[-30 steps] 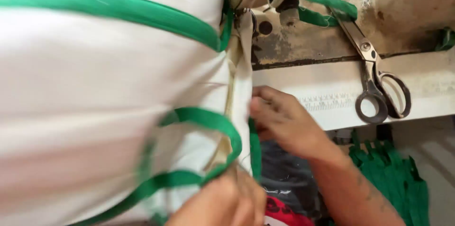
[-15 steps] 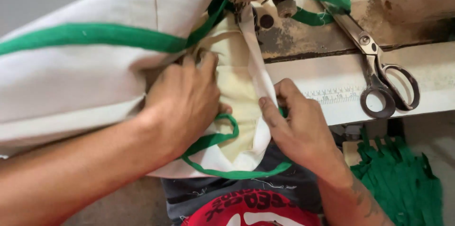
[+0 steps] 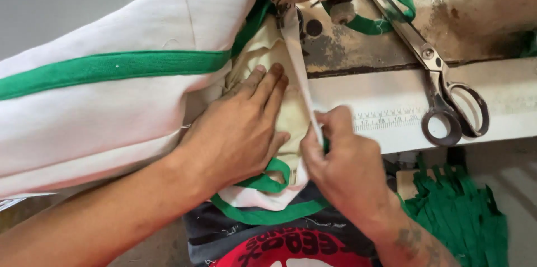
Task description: Trimming the top edge of a tote bag and aligning a green fabric trim for sewing.
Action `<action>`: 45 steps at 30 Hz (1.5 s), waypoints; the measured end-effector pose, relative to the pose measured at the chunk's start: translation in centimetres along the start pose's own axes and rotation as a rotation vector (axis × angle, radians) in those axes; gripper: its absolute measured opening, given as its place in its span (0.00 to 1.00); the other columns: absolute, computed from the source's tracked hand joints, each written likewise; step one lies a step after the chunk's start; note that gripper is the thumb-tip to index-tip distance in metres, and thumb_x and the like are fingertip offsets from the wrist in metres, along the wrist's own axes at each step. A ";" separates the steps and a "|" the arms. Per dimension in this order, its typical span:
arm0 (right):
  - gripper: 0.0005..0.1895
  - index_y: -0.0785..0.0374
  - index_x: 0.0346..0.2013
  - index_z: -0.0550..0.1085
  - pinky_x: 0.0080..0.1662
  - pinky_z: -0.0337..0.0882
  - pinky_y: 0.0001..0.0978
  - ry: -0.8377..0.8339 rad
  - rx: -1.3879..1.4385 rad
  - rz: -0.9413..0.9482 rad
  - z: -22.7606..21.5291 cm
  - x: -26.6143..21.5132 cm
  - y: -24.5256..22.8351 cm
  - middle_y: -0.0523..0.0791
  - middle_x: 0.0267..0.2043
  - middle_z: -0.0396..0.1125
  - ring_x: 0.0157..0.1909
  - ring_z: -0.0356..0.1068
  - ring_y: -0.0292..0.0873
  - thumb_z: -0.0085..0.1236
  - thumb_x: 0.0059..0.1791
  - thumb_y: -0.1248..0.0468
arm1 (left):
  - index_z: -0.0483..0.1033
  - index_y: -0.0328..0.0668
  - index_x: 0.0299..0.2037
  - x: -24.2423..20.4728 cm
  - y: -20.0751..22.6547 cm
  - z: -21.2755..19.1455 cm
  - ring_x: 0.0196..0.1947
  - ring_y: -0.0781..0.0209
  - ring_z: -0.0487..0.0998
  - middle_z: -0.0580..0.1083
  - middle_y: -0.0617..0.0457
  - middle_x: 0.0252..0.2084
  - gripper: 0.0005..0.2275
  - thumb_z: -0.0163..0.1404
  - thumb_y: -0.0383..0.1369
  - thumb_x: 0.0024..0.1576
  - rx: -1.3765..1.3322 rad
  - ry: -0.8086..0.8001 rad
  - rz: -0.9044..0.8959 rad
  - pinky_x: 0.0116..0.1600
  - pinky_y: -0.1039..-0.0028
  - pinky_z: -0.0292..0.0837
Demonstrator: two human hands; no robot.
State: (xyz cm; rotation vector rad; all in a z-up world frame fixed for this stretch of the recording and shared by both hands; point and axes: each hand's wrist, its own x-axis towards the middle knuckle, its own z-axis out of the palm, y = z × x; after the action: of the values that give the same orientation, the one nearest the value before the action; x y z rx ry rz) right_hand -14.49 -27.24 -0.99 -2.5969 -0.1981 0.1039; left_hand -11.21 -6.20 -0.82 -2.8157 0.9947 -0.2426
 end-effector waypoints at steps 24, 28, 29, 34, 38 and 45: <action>0.39 0.56 0.77 0.70 0.77 0.60 0.64 -0.013 -0.161 -0.762 -1.4 12.6 4.6 0.42 0.81 0.61 0.85 0.54 0.55 0.62 0.57 0.39 | 0.74 0.15 0.63 3.3 -5.0 0.5 0.59 0.30 0.79 0.75 0.23 0.63 0.20 0.50 0.32 0.68 -0.719 0.166 -0.012 0.65 0.51 0.76; 0.43 0.63 0.79 0.66 0.78 0.57 0.61 0.040 -0.242 -0.788 -1.3 12.6 4.7 0.50 0.81 0.63 0.82 0.61 0.57 0.63 0.58 0.38 | 0.68 0.13 0.68 3.5 -4.5 3.1 0.69 0.33 0.69 0.70 0.24 0.70 0.30 0.57 0.37 0.65 -0.420 0.291 -0.021 0.77 0.55 0.61; 0.45 0.60 0.80 0.65 0.77 0.59 0.63 0.049 -0.234 -0.781 -1.3 12.8 5.0 0.48 0.82 0.61 0.84 0.58 0.58 0.65 0.57 0.37 | 0.71 0.14 0.67 3.4 -4.5 2.9 0.70 0.36 0.70 0.73 0.26 0.68 0.28 0.54 0.40 0.67 -0.262 0.296 0.028 0.73 0.56 0.63; 0.45 0.56 0.83 0.66 0.81 0.39 0.69 0.081 -0.334 -0.816 -2.1 12.9 4.1 0.48 0.86 0.51 0.62 0.79 0.60 0.58 0.61 0.31 | 0.77 0.15 0.61 3.3 -4.9 2.7 0.59 0.38 0.77 0.77 0.26 0.63 0.24 0.50 0.39 0.68 -0.112 0.334 0.113 0.65 0.58 0.68; 0.43 0.58 0.76 0.72 0.78 0.35 0.72 0.040 -0.258 -0.781 -1.9 12.8 4.0 0.46 0.78 0.68 0.81 0.63 0.58 0.61 0.57 0.33 | 0.76 0.20 0.63 2.9 -4.9 2.6 0.48 0.43 0.75 0.76 0.27 0.66 0.24 0.48 0.41 0.69 -0.137 0.293 0.087 0.60 0.60 0.70; 0.42 0.53 0.77 0.72 0.77 0.37 0.72 0.057 -0.297 -0.779 -1.8 12.8 3.8 0.42 0.78 0.68 0.79 0.65 0.60 0.61 0.56 0.32 | 0.73 0.19 0.65 2.7 -4.6 2.0 0.67 0.40 0.74 0.75 0.32 0.66 0.22 0.47 0.37 0.69 -0.159 0.360 0.085 0.70 0.56 0.68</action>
State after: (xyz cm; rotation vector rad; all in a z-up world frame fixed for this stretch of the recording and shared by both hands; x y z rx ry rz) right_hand -1.23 -29.33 -1.82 -2.6001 -1.2534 -0.2989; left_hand -5.93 -4.14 -1.62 -2.9238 1.2520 -0.7099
